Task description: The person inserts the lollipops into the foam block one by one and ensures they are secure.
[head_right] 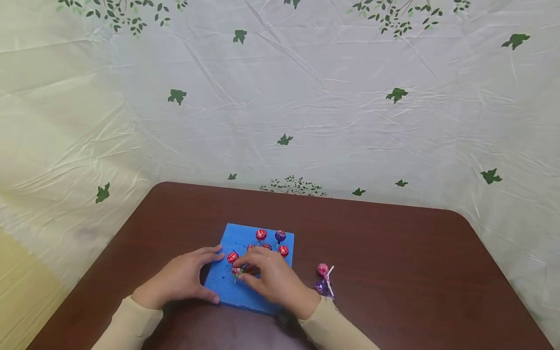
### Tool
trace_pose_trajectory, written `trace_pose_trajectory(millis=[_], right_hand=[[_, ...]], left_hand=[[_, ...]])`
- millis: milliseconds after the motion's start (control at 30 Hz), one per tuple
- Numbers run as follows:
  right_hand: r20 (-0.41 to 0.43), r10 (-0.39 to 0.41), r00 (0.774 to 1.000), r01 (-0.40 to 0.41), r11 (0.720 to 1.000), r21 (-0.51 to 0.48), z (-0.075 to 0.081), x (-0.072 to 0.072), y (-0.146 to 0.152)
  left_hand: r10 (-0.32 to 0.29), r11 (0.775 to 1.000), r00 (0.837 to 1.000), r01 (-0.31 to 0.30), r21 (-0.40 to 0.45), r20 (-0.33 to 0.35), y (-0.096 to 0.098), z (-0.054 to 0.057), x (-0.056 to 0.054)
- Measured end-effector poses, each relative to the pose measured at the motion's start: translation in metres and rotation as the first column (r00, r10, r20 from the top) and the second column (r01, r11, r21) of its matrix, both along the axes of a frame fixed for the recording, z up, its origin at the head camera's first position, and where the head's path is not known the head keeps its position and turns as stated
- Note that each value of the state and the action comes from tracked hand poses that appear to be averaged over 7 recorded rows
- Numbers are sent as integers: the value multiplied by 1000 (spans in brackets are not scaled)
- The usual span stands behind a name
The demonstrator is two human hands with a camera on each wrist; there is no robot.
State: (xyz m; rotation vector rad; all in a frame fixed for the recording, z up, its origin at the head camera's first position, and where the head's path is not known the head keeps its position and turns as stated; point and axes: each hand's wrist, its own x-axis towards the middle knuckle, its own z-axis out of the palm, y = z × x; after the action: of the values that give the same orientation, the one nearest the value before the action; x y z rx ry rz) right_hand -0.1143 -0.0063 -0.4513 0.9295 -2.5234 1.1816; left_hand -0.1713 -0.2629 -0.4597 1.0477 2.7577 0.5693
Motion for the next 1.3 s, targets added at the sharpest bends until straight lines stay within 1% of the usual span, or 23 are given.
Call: trace_pose_trajectory(millis=[300, 533, 800, 1133, 1300], right_hand=[[6, 23, 1000, -24, 999, 26, 9, 9, 11], [25, 30, 999, -31, 999, 32, 14, 10, 15], [47, 58, 997, -59, 998, 17, 16, 8, 18], [85, 72, 994, -75, 997, 27, 15, 8, 22], [88, 70, 994, -74, 997, 34, 15, 9, 24]], left_hand=[[18, 1000, 1000, -18, 10, 6, 10, 9, 16], [26, 1000, 999, -26, 1, 21, 12, 11, 16], [30, 1000, 999, -30, -1, 30, 14, 13, 17], [42, 999, 999, -41, -6, 29, 16, 10, 16], [42, 999, 999, -42, -2, 28, 18, 10, 16]])
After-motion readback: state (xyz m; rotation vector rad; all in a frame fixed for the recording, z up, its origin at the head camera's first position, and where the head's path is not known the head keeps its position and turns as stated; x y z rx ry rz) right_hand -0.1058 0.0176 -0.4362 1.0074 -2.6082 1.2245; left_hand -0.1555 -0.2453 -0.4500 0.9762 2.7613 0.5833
